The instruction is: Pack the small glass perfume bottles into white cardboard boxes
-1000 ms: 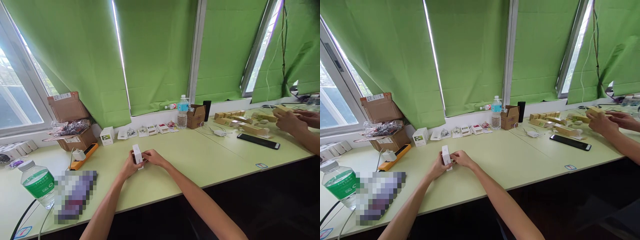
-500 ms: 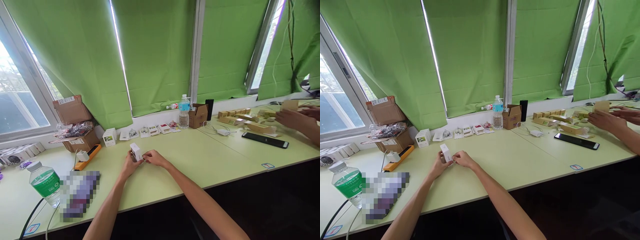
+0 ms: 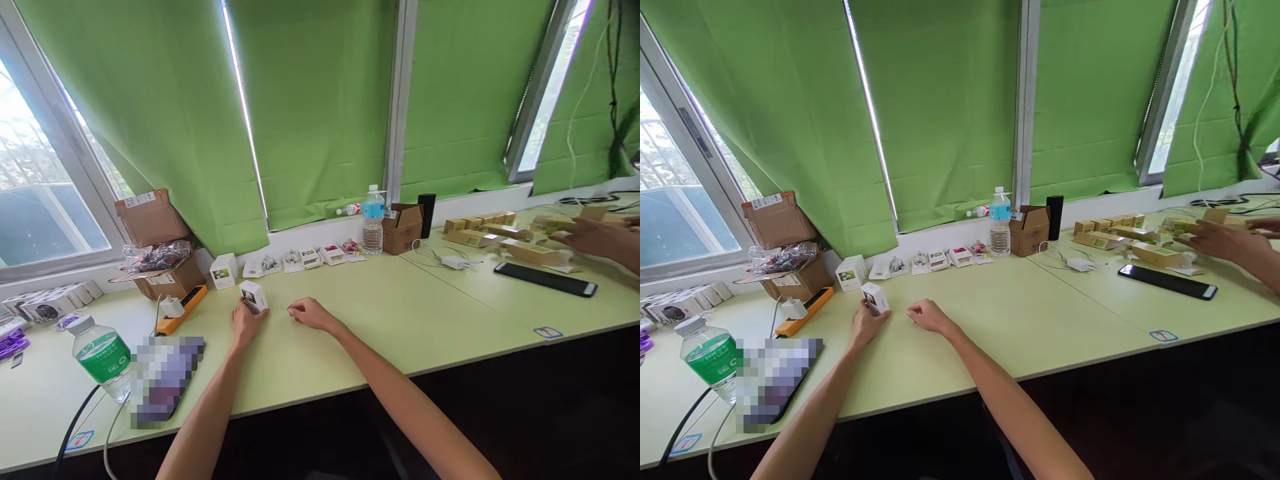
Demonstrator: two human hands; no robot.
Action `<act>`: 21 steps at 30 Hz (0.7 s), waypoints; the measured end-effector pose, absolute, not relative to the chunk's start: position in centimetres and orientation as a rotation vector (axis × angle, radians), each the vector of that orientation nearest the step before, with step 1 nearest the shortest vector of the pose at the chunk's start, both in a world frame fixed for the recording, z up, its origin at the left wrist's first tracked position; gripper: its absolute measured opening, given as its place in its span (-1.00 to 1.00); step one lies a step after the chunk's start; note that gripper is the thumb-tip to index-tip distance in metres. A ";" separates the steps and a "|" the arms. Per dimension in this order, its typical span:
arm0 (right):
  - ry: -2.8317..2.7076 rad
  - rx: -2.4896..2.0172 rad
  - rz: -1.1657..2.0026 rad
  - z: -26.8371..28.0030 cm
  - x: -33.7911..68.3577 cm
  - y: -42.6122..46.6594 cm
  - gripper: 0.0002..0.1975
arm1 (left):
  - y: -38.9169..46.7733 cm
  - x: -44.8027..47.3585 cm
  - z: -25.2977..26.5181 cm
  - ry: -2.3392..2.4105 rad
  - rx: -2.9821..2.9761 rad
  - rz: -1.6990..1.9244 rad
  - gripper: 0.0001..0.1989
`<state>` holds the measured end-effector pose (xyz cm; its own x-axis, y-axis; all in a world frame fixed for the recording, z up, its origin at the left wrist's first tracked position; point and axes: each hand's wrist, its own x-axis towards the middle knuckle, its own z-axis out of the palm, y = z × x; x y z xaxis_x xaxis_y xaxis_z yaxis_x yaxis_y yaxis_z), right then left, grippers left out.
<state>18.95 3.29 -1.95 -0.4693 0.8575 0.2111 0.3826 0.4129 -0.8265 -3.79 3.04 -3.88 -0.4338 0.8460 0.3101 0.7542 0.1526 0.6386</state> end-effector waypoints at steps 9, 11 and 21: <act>-2.131 -1.083 0.803 -0.8 19.1 2.4 -0.70 | 4.8 -6.4 -4.4 2.437 1.609 1.077 -0.13; -2.152 -1.078 0.766 -0.7 19.1 2.2 -0.71 | 5.1 -6.8 -4.4 2.467 1.606 1.065 -0.13; -2.284 -1.111 0.508 0.1 19.5 1.2 -0.73 | 6.3 -7.9 -4.1 2.654 1.513 1.058 -0.20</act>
